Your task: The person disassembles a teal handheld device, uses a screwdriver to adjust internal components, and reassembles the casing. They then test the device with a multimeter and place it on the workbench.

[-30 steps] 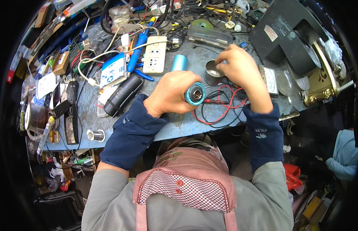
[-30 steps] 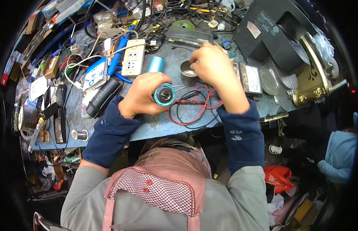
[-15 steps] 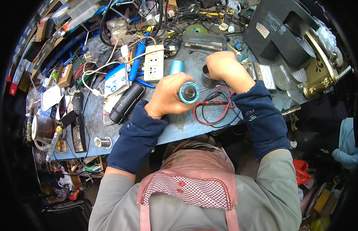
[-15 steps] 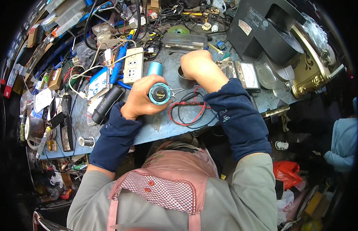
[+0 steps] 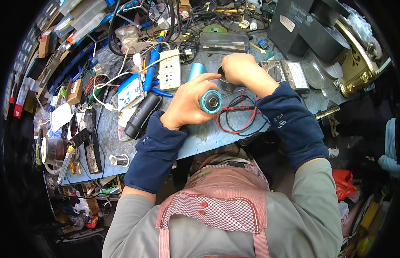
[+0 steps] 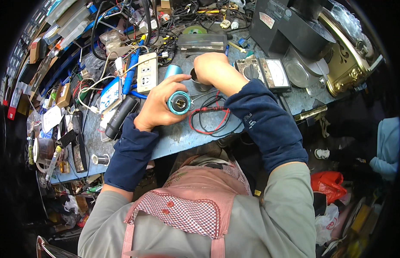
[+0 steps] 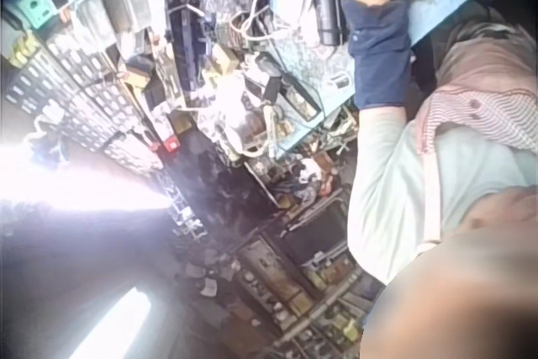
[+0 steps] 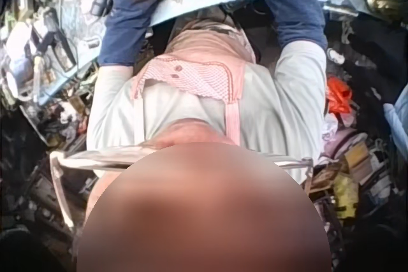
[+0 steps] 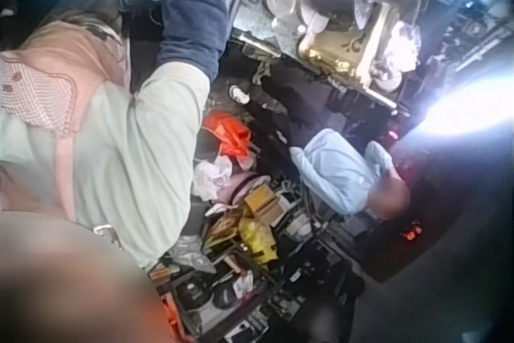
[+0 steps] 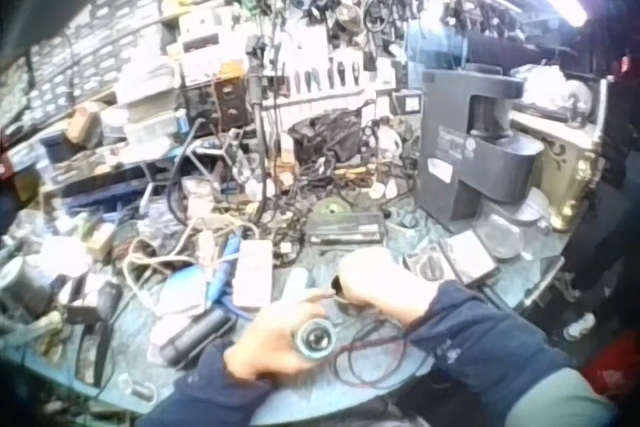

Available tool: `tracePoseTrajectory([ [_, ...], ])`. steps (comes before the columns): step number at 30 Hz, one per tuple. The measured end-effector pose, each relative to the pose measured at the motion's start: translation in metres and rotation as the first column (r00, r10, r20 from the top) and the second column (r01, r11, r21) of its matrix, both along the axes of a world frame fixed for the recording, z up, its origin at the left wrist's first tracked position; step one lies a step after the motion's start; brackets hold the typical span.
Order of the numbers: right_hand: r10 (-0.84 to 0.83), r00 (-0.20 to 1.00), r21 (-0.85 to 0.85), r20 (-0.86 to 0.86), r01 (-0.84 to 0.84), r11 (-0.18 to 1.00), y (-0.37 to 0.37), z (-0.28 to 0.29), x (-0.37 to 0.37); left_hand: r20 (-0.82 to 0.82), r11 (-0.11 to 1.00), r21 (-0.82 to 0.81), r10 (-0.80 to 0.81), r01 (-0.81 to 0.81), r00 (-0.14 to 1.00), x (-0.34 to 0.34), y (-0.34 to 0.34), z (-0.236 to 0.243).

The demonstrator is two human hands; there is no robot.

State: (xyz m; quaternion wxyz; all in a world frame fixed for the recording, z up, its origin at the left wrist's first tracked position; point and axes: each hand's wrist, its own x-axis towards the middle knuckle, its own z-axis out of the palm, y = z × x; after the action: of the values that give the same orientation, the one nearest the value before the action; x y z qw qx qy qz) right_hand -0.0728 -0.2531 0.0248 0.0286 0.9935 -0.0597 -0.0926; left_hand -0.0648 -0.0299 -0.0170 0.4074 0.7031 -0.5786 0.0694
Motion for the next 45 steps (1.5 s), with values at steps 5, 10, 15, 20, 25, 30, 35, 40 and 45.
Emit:
tracePoseTrajectory([
  [5, -0.028, 0.995, 0.146, 0.092, 0.015, 0.989, -0.004, 0.002, -0.002, 0.031, 0.993, 0.120, -0.010, 0.006, 0.999, -0.005, -0.003, 0.004],
  [10, -0.004, 0.977, 0.228, 0.214, -0.046, 0.973, -0.017, -0.009, -0.008, 0.047, 0.995, 0.098, -0.031, 0.027, 0.998, 0.003, -0.004, -0.007],
  [15, 0.014, 0.875, 0.332, 0.485, -0.199, 0.922, -0.026, -0.027, -0.015, 0.093, 0.993, 0.121, -0.018, 0.007, 0.996, -0.001, -0.005, -0.006],
  [20, -0.089, 0.813, 0.410, 0.576, -0.193, 0.891, -0.033, -0.027, -0.026, 0.092, 0.992, 0.126, -0.003, -0.008, 0.996, -0.003, -0.014, -0.013],
  [25, -0.254, 0.638, 0.595, 0.727, -0.401, 0.697, -0.040, -0.051, -0.019, -0.018, 0.996, -0.025, 0.082, -0.083, 0.996, 0.003, -0.009, -0.008],
  [30, -0.371, 0.582, 0.690, 0.724, -0.607, 0.394, -0.036, -0.057, -0.010, -0.203, 0.976, -0.120, 0.157, -0.184, 0.966, 0.013, 0.000, -0.011],
  [35, -0.429, 0.807, 0.879, 0.407, -0.473, -0.055, -0.011, -0.036, -0.038, -0.186, 0.974, -0.107, 0.175, -0.197, 0.967, 0.013, -0.001, -0.009],
  [40, -0.062, 0.548, 0.528, 0.834, -0.761, 0.376, 0.016, -0.033, -0.052, -0.271, 0.968, -0.130, 0.175, -0.216, 0.946, 0.013, -0.002, -0.015],
  [45, 0.149, 0.493, 0.405, 0.857, -0.824, 0.396, 0.017, -0.031, -0.053, -0.283, 0.959, -0.182, 0.160, -0.217, 0.946, 0.015, 0.002, -0.014],
])
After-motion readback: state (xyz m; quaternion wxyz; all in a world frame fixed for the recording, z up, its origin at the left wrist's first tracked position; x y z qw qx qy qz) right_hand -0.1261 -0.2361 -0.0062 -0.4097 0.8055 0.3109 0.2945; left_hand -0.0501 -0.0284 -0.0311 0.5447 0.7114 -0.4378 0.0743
